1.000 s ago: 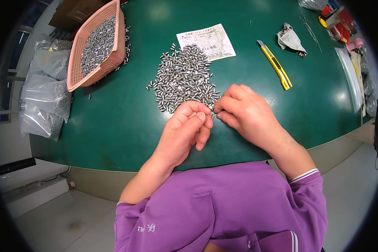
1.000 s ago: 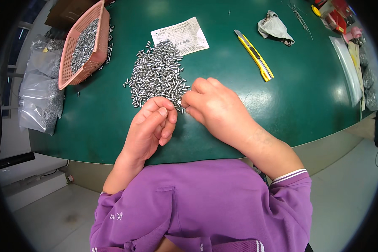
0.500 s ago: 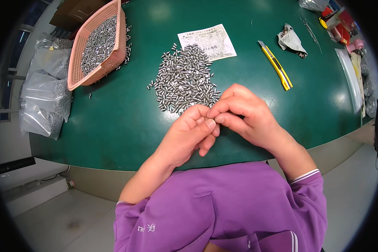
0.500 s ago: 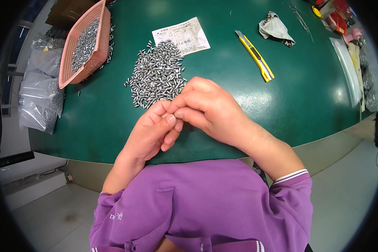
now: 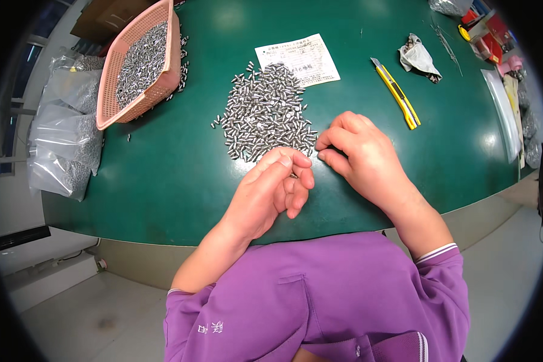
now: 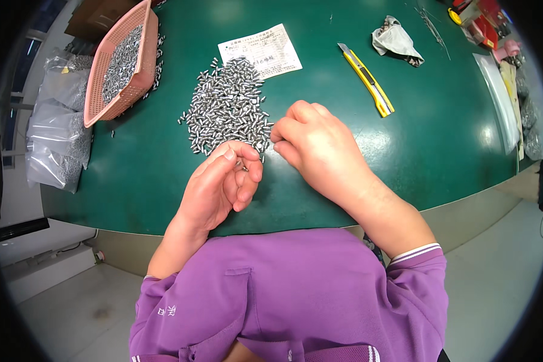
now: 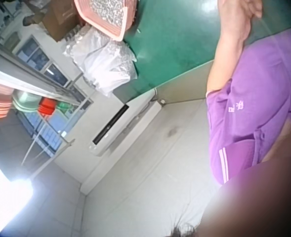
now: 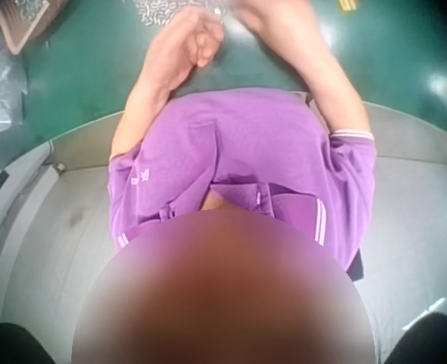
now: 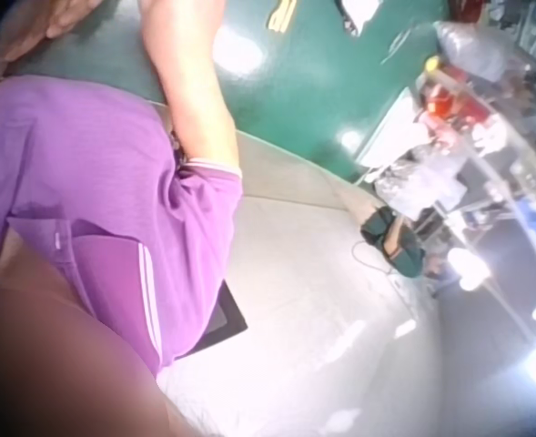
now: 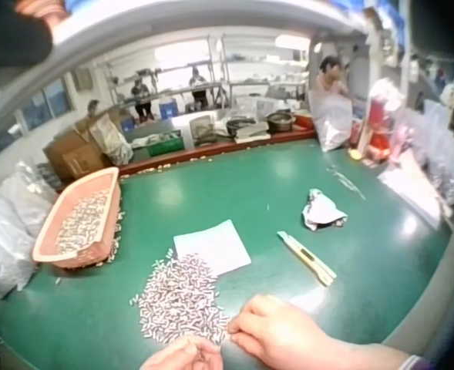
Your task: The person is manually counting and inspecting small metallic components on a workbench.
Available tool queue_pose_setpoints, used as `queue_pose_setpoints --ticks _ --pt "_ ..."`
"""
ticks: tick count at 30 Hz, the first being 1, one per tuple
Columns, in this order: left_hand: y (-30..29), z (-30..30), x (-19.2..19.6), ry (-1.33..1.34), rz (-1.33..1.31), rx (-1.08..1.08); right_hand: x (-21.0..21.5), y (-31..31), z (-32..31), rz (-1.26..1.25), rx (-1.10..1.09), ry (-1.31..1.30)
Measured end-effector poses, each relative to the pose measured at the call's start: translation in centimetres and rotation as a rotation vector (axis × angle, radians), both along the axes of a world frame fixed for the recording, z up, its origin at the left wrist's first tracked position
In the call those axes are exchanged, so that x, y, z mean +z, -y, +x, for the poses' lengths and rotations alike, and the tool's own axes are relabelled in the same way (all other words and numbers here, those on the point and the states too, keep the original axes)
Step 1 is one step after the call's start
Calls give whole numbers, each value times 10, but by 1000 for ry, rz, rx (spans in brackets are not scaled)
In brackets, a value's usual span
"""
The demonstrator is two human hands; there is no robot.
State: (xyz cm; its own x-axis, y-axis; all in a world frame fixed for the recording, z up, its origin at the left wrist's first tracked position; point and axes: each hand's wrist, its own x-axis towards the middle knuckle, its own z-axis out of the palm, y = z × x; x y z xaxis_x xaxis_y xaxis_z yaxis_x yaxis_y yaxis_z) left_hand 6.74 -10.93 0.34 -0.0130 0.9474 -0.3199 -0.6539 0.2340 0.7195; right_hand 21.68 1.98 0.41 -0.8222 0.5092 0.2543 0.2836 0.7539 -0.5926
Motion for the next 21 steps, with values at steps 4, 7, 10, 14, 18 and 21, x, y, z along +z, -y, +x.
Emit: queue_pose_setpoints --ticks 4,7,10,14,18,21 --pt "1 0 0 -27 -47 -15 1 1 0 8 -11 -5" --pt "2 1 -3 -104 -38 -18 5 4 -3 -356 40 -144" --pt "0 3 1 -96 -26 -40 8 8 -3 -599 132 -231" --pt "0 3 -1 -76 12 -53 7 9 -4 -610 198 -259" --pt "1 1 -5 -43 61 -41 10 5 -3 -491 63 -251" --pt "0 1 -2 -31 13 -48 7 -3 -1 -280 -45 -234"
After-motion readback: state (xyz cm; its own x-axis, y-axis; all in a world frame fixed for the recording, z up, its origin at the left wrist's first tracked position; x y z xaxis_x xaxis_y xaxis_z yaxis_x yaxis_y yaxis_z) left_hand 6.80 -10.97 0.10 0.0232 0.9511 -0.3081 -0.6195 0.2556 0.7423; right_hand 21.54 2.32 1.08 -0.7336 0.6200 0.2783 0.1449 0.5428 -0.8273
